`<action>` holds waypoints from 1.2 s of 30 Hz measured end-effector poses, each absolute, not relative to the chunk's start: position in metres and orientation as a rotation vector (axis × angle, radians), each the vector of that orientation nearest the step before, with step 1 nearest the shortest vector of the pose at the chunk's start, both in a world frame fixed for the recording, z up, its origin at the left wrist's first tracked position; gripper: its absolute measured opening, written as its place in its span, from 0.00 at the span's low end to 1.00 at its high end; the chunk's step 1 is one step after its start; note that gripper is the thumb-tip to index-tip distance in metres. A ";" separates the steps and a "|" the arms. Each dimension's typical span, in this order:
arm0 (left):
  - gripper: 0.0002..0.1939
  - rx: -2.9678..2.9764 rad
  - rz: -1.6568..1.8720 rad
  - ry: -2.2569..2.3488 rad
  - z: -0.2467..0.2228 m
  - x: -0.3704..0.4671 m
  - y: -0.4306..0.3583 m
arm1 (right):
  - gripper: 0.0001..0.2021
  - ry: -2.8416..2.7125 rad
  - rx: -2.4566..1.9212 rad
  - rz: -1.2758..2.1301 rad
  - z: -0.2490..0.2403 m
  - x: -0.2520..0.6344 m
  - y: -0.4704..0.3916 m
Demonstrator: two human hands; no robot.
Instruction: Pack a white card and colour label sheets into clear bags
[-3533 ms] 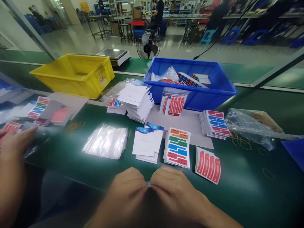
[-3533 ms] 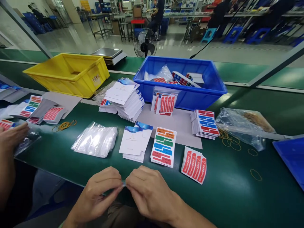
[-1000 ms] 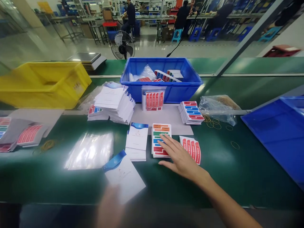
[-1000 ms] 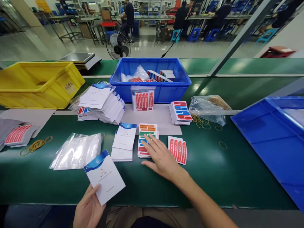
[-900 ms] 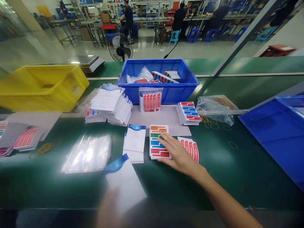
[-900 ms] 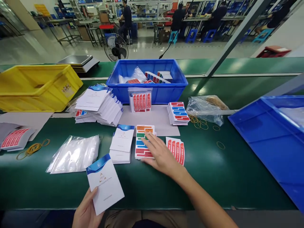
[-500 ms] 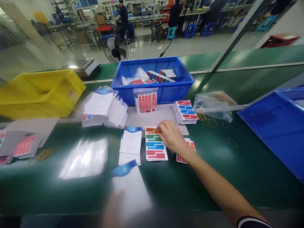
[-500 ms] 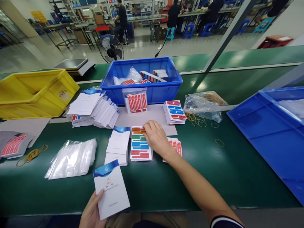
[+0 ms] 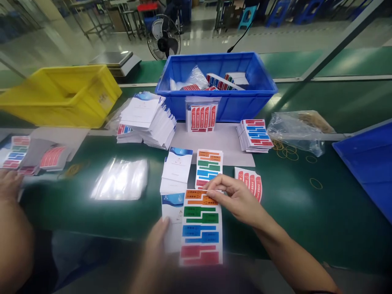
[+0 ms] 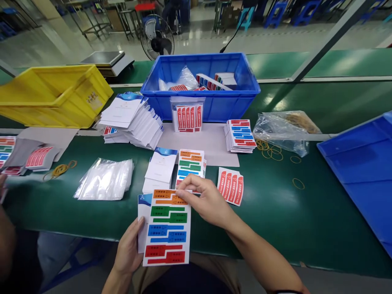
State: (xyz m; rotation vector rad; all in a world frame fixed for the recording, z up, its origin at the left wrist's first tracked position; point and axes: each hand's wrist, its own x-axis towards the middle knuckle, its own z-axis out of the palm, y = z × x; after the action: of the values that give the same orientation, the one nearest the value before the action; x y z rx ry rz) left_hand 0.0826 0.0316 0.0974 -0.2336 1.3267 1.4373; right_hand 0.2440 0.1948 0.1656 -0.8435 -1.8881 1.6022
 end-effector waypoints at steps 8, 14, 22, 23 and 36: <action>0.30 -0.024 1.204 1.361 0.107 0.088 0.023 | 0.05 -2.251 -0.773 0.848 0.132 0.212 0.157; 0.25 -0.067 1.171 1.345 0.110 0.092 0.016 | 0.04 -2.142 -0.842 0.503 0.136 0.251 0.182; 0.27 -0.042 0.970 1.337 0.105 0.095 0.019 | 0.25 -2.778 -1.239 0.404 0.117 0.367 0.234; 0.26 -0.035 0.957 1.335 0.105 0.097 0.021 | 0.26 -2.838 -1.271 0.439 0.111 0.371 0.233; 0.27 -0.143 1.021 1.343 0.103 0.116 0.030 | 0.23 -2.859 -1.280 0.517 0.104 0.377 0.239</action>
State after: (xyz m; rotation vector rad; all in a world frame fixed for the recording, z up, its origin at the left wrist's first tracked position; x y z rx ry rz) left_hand 0.1156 0.0300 0.1026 -0.1433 1.3427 1.0207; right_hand 0.3772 0.2391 0.1042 -1.2805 -2.8586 0.5175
